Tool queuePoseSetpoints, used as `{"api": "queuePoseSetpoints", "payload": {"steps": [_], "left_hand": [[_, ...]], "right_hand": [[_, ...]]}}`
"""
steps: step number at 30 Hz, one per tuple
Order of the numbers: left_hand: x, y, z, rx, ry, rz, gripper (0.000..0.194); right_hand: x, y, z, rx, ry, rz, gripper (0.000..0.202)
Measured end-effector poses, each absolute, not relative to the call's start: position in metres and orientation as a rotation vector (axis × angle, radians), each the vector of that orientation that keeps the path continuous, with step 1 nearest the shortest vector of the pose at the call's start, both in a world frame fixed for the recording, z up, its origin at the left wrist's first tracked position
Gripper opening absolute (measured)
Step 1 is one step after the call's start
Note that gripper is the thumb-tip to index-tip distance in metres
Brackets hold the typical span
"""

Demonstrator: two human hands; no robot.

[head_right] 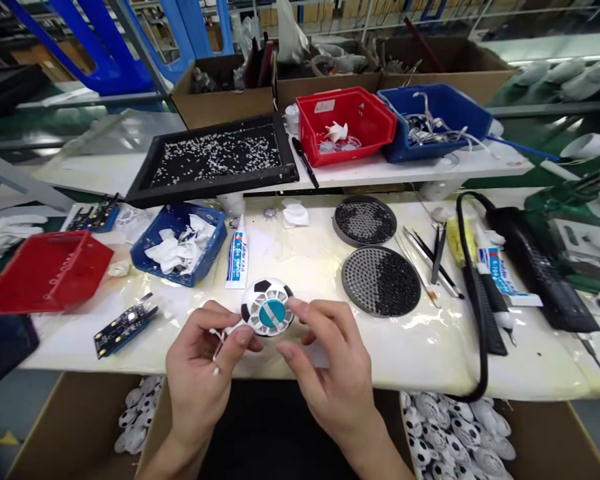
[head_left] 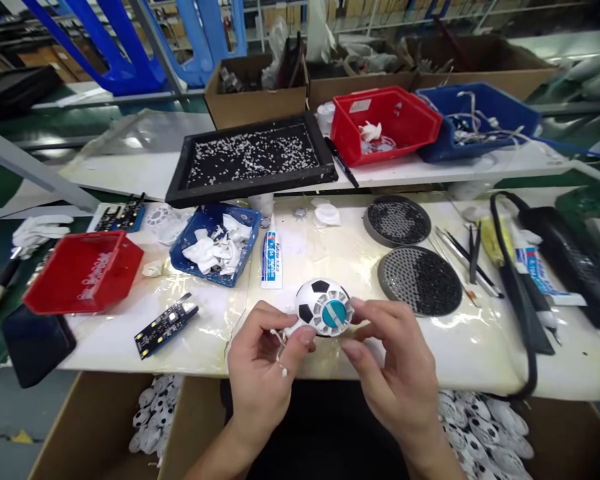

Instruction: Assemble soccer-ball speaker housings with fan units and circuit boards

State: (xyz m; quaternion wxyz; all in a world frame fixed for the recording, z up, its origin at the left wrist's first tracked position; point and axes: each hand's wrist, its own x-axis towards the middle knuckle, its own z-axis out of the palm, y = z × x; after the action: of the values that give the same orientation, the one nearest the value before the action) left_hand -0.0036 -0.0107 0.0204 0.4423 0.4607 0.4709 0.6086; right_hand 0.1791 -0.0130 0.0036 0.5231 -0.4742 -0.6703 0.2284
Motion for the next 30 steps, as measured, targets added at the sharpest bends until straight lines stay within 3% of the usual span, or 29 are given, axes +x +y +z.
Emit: {"api": "queuePoseSetpoints", "payload": {"steps": [3, 11, 24, 30], "left_hand": [[-0.01, -0.008, 0.015, 1.232, 1.255, 1.47, 0.014], [-0.02, -0.004, 0.005, 1.363, 1.312, 1.265, 0.014], [-0.021, -0.005, 0.0, 1.392, 1.395, 1.179, 0.016], [-0.025, -0.008, -0.013, 1.604, 1.288, 1.124, 0.016]], "right_hand": [[0.178, -0.01, 0.008, -1.118, -1.704, 0.321, 0.049], [0.195, -0.003, 0.014, -1.039, -1.857, 0.402, 0.015], [0.21, -0.006, 0.023, -1.017, -1.809, 0.216, 0.026], [0.24, 0.015, 0.06, -1.005, -2.202, 0.053, 0.015]]}}
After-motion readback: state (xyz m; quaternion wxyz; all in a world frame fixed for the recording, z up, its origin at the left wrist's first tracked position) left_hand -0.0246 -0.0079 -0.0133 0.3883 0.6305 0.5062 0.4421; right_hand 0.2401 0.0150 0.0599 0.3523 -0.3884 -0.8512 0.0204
